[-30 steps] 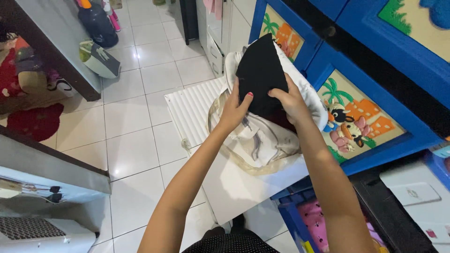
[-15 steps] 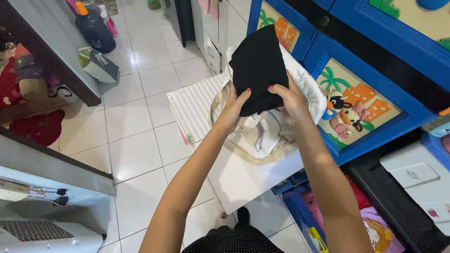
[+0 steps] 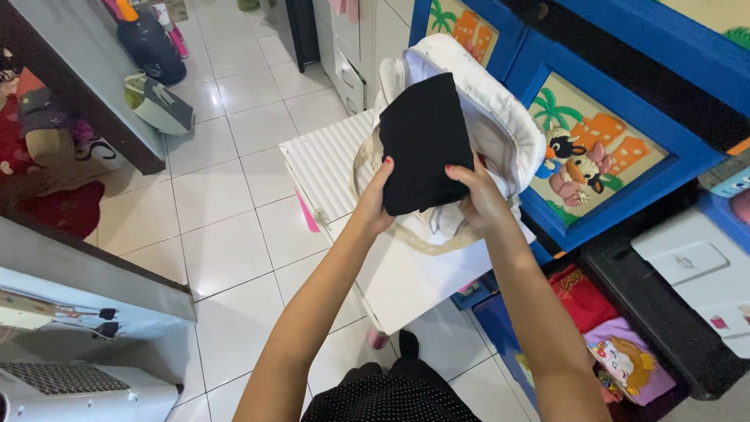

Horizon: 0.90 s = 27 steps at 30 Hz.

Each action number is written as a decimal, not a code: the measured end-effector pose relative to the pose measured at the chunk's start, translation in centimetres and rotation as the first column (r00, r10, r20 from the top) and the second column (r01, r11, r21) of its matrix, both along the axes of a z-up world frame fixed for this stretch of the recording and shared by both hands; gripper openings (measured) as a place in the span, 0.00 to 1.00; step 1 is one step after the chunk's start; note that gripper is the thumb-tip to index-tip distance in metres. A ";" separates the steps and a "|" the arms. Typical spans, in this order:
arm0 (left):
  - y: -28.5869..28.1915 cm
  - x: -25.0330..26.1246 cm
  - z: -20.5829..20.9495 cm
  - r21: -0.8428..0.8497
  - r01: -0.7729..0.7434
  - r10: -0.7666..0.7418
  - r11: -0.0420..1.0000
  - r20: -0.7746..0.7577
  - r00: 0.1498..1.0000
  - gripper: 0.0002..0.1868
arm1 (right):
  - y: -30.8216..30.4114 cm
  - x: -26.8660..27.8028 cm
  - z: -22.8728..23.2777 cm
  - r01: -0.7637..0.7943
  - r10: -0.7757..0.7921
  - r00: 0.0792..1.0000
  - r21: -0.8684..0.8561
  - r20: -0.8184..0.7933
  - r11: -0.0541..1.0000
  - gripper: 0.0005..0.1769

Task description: Remove clothes from a white bag and place them into a drawer.

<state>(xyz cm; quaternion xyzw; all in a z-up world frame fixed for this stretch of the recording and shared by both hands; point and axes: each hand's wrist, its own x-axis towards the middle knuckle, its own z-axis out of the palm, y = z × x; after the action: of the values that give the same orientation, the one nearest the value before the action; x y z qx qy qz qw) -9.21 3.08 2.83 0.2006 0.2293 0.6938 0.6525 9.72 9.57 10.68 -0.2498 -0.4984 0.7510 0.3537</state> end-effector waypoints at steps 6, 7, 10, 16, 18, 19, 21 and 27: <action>-3.0 1.1 -0.6 -0.022 -0.012 0.012 1.000 0.001 1.000 0.41 | -1.6 1.2 -3.2 0.000 0.001 0.998 -0.012 0.056 1.000 0.45; -3.4 1.3 -0.7 -0.024 -0.009 0.009 1.000 0.001 1.000 0.41 | -2.1 1.5 -3.3 0.003 -0.003 0.998 -0.014 0.056 1.000 0.45; -4.3 1.6 -1.5 0.040 -0.006 0.008 0.999 -0.048 0.999 0.40 | -3.3 2.3 -3.7 0.033 -0.031 0.990 -0.009 0.140 0.999 0.45; -4.4 1.3 -7.2 0.045 0.061 -0.065 0.997 0.083 0.994 0.39 | -3.6 4.4 -7.5 -0.022 0.005 0.988 0.108 0.153 0.994 0.43; -5.6 2.1 -5.1 -0.001 0.054 -0.054 0.999 0.005 0.999 0.36 | -3.6 5.1 -8.8 -0.001 -0.036 0.968 0.149 0.249 0.989 0.48; -5.5 2.1 -6.2 -0.003 0.056 -0.056 0.998 0.008 0.998 0.36 | -3.9 5.3 -8.9 0.000 -0.037 0.967 0.147 0.251 0.989 0.48; -5.2 2.1 -8.4 -0.011 0.132 -0.131 0.991 0.053 0.990 0.35 | -4.3 5.6 -9.2 -0.018 -0.081 0.936 0.276 0.342 0.961 0.50; -7.2 4.1 -8.7 -0.049 0.090 -0.087 0.995 0.065 0.994 0.37 | -5.0 7.1 -12.6 -0.023 -0.222 0.926 0.630 0.307 0.776 0.49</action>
<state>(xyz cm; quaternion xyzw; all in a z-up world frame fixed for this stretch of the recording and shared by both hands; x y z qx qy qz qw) -5.12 -4.10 -5.87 0.1716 0.2177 0.6639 0.6946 16.80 4.61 -1.93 -0.2800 -0.7606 0.4640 0.3575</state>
